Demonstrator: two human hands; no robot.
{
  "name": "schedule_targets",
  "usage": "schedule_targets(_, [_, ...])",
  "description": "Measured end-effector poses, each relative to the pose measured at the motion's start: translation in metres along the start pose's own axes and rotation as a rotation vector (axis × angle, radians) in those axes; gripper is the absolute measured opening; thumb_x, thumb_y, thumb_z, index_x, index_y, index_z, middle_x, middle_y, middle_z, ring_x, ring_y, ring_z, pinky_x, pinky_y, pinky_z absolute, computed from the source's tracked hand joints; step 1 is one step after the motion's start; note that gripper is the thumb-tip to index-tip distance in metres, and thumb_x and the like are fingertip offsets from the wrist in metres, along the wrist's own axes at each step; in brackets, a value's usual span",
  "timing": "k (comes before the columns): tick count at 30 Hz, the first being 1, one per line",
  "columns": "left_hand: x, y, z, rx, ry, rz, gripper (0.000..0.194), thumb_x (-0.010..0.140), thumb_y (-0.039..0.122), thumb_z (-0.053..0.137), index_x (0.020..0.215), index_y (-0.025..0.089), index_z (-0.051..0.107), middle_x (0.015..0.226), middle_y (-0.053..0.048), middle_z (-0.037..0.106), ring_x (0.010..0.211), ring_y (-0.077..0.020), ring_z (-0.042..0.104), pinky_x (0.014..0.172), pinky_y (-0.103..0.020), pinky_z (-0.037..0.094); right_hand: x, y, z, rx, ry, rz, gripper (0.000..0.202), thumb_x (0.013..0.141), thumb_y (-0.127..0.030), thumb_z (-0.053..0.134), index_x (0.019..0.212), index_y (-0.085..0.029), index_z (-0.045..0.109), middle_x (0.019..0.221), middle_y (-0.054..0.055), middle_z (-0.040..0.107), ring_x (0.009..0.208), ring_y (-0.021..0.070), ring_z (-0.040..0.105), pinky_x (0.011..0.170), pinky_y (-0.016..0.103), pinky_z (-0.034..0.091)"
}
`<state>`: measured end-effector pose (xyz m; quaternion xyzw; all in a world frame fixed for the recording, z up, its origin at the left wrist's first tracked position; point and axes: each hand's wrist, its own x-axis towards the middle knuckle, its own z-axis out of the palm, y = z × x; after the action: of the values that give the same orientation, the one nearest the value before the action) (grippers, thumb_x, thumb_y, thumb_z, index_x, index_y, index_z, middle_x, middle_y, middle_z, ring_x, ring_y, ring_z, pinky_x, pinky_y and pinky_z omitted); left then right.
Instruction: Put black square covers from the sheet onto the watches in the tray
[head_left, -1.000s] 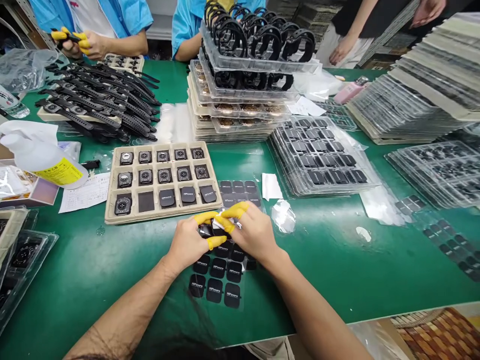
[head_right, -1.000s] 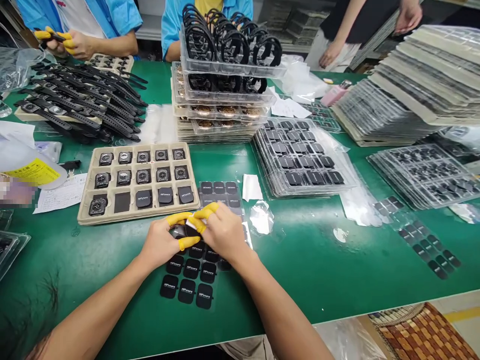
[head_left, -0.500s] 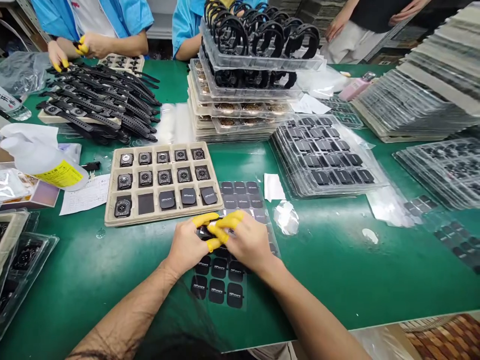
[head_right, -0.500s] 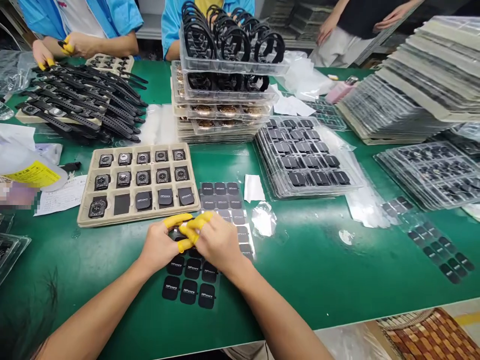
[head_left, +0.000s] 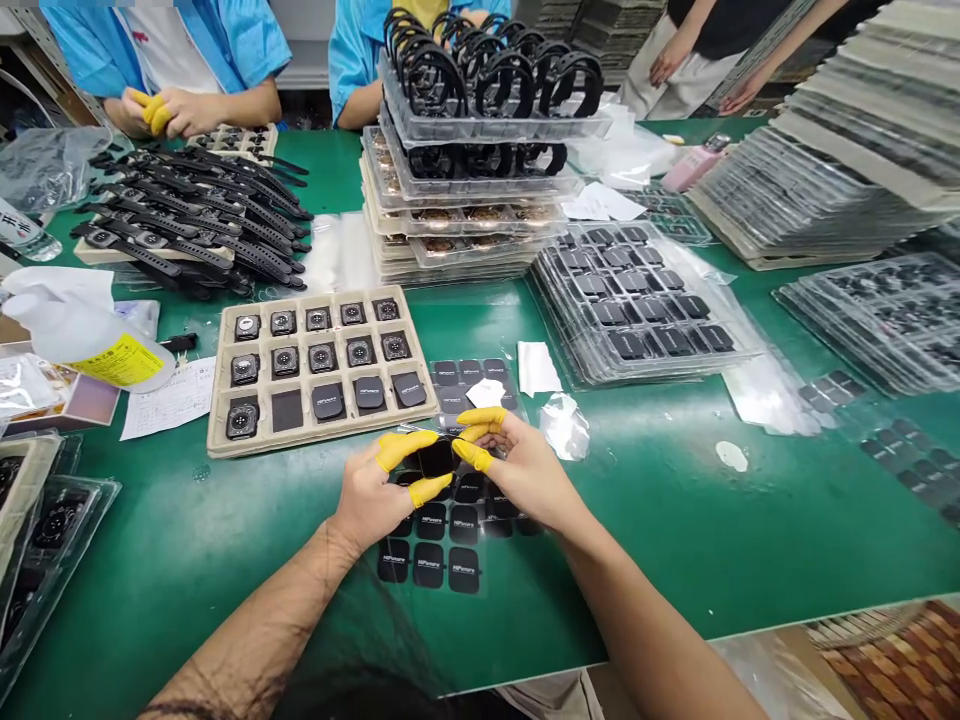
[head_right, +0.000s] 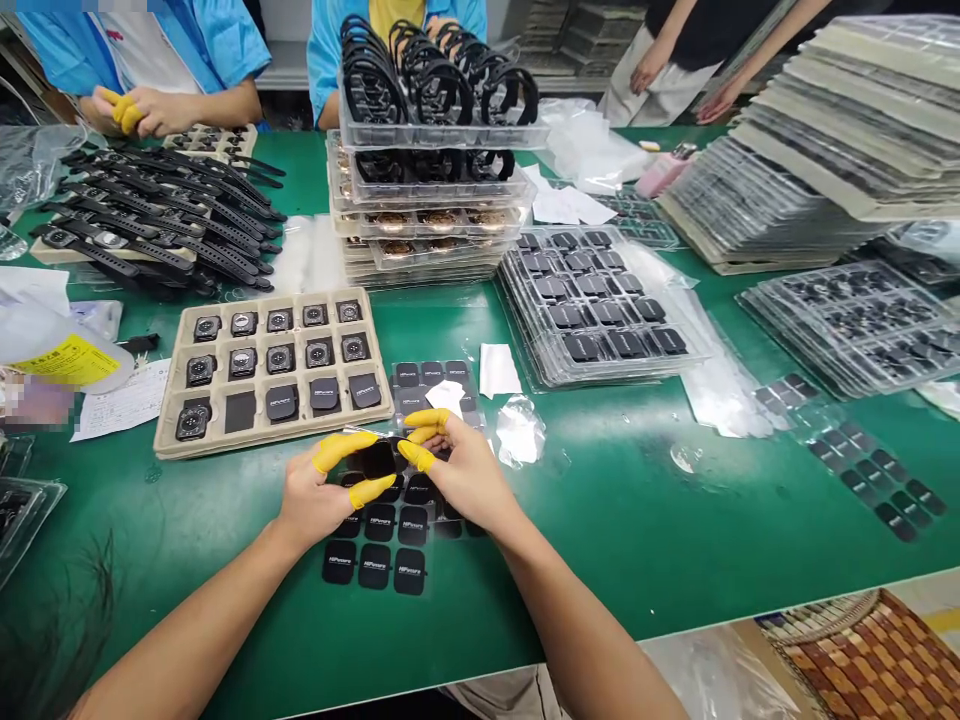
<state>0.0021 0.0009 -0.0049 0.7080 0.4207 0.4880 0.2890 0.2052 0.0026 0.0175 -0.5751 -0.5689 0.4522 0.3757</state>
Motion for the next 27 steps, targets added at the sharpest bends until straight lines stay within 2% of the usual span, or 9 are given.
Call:
schedule_targets(3, [0.0,0.003,0.001,-0.043,-0.002,-0.143,0.039,0.072,0.027,0.085,0.109,0.02,0.075,0.098,-0.006,0.079,0.086,-0.0196,0.074,0.086,-0.035,0.062,0.003,0.002,-0.001,0.008,0.077,0.032,0.023,0.08,-0.038,0.073,0.096,-0.021,0.071,0.086,0.006,0.075,0.076,0.0201,0.067,0.072,0.037,0.056])
schedule_targets(8, [0.007,0.005,0.002,-0.397,0.011,-0.601,0.058,0.06,0.028,0.091,0.114,0.015,0.072,0.104,-0.009,0.079,0.09,-0.0211,0.075,0.088,-0.036,0.062,0.004,0.004,0.003,-0.042,0.155,-0.084,0.013,0.085,-0.034,0.067,0.086,-0.022,0.071,0.083,0.004,0.075,0.075,0.0196,0.066,0.074,0.037,0.055])
schedule_targets(12, [0.013,0.002,0.001,-0.524,0.031,-0.69,0.061,0.059,0.029,0.092,0.115,0.016,0.072,0.106,-0.01,0.079,0.093,-0.0217,0.075,0.09,-0.036,0.062,0.006,0.004,-0.01,-0.035,0.141,-0.301,0.017,0.09,-0.039,0.067,0.081,-0.025,0.066,0.103,0.007,0.074,0.098,0.0249,0.067,0.088,0.045,0.053])
schedule_targets(14, [0.012,0.0,0.001,-0.484,0.019,-0.67,0.061,0.06,0.029,0.092,0.116,0.017,0.072,0.106,-0.009,0.078,0.093,-0.0215,0.075,0.091,-0.037,0.062,0.006,0.004,-0.022,0.109,0.18,-0.344,0.022,0.092,-0.049,0.064,0.088,-0.027,0.064,0.113,0.007,0.071,0.103,0.0259,0.066,0.09,0.049,0.054])
schedule_targets(16, [0.008,-0.002,0.002,-0.402,-0.02,-0.623,0.057,0.064,0.028,0.09,0.117,0.018,0.072,0.108,-0.009,0.078,0.094,-0.0214,0.074,0.092,-0.038,0.061,0.005,0.005,-0.029,0.183,0.232,-0.29,0.025,0.092,-0.054,0.061,0.098,-0.03,0.065,0.11,0.007,0.071,0.098,0.0255,0.067,0.088,0.049,0.055])
schedule_targets(18, [0.003,-0.002,0.003,-0.289,-0.061,-0.518,0.053,0.067,0.026,0.088,0.117,0.02,0.072,0.108,-0.008,0.078,0.095,-0.0219,0.074,0.094,-0.039,0.061,0.005,0.006,-0.029,0.047,0.226,-0.175,0.032,0.087,-0.054,0.069,0.108,-0.029,0.067,0.111,0.008,0.071,0.102,0.0266,0.067,0.09,0.049,0.054])
schedule_targets(21, [-0.002,-0.001,0.003,-0.12,-0.096,-0.247,0.043,0.073,0.028,0.085,0.114,0.022,0.074,0.107,-0.007,0.079,0.096,-0.0221,0.074,0.095,-0.039,0.06,0.005,0.007,-0.021,-0.127,0.095,-0.003,0.046,0.08,-0.049,0.077,0.119,-0.027,0.068,0.116,0.009,0.072,0.106,0.027,0.066,0.094,0.048,0.053])
schedule_targets(24, [-0.003,-0.001,0.001,-0.058,-0.104,-0.022,0.036,0.077,0.031,0.082,0.111,0.023,0.074,0.106,-0.006,0.079,0.093,-0.0207,0.075,0.091,-0.035,0.062,0.006,0.007,-0.015,0.024,-0.054,0.098,0.042,0.079,-0.05,0.077,0.111,-0.023,0.071,0.103,0.009,0.075,0.092,0.0243,0.07,0.086,0.044,0.057])
schedule_targets(27, [-0.003,0.001,0.001,-0.075,-0.094,0.02,0.033,0.077,0.03,0.082,0.109,0.022,0.075,0.105,-0.006,0.08,0.092,-0.02,0.076,0.089,-0.034,0.062,0.006,0.008,-0.013,0.093,-0.034,0.129,0.037,0.075,-0.05,0.08,0.096,-0.021,0.074,0.094,0.008,0.076,0.085,0.0231,0.07,0.08,0.041,0.057])
